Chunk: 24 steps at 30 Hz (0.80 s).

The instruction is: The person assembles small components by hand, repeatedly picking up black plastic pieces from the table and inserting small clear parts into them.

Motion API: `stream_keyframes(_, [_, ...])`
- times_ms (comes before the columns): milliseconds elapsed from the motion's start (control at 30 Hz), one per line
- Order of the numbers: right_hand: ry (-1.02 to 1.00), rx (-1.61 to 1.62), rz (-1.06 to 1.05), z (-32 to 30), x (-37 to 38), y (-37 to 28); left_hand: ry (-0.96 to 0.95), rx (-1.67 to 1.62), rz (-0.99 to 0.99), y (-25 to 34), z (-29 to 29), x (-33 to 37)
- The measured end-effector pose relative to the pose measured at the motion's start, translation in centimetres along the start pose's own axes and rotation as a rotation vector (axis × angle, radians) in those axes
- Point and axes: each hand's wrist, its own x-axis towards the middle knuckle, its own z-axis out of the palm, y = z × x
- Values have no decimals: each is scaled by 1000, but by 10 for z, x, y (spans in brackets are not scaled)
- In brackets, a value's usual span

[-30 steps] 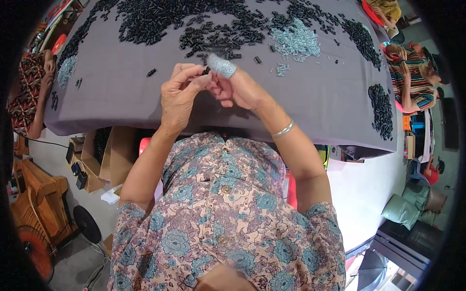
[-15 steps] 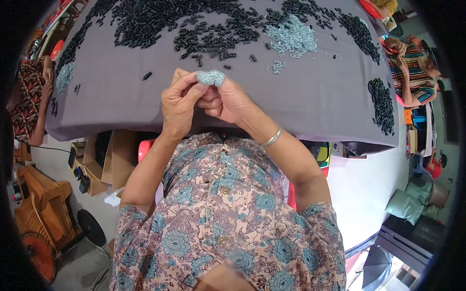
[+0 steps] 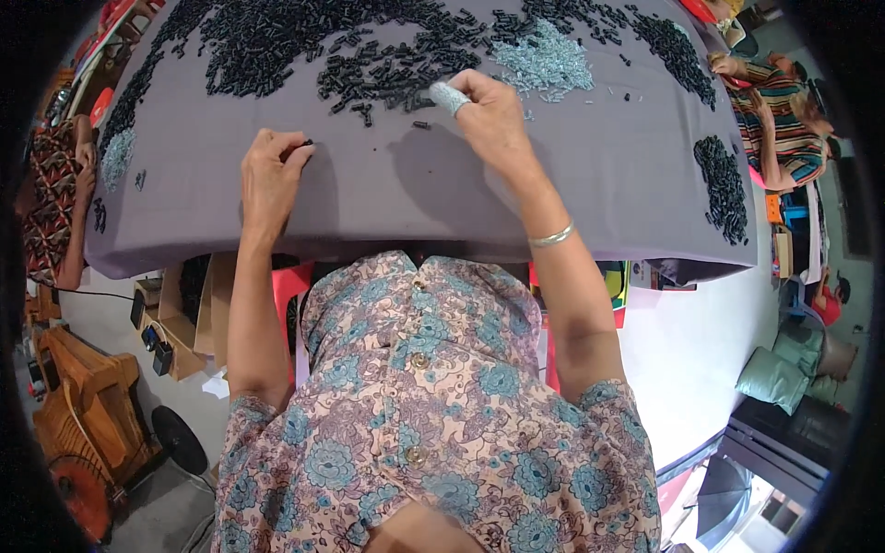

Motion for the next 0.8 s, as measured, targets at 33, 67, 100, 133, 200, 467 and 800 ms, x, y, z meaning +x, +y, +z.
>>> stream_keyframes(33, [14,-136,-85,-3,3,6,-35,38,-56,-3,-2,1])
stream_keyframes(67, [29,-272,-170,-5,4,13,-70,77,-112,-5,-3,1])
stream_keyframes(100, [27,-271,-170,-4,4,16,-71,103,-121,-7,-3,2])
stream_keyframes(133, [-6,-348,-239,-4,4,19,-71,103,-122,-7,-3,1])
stream_keyframes(200, [-40,-425,-308,-2,3,19,-17,219,-37,-6,-4,1])
stream_keyframes(467, [-23,-573,-416,4,-2,12,31,198,-2,0,-4,-1])
stream_keyframes(800, [-41,-980,-580,5,20,11,-15,-234,107,30,22,-14])
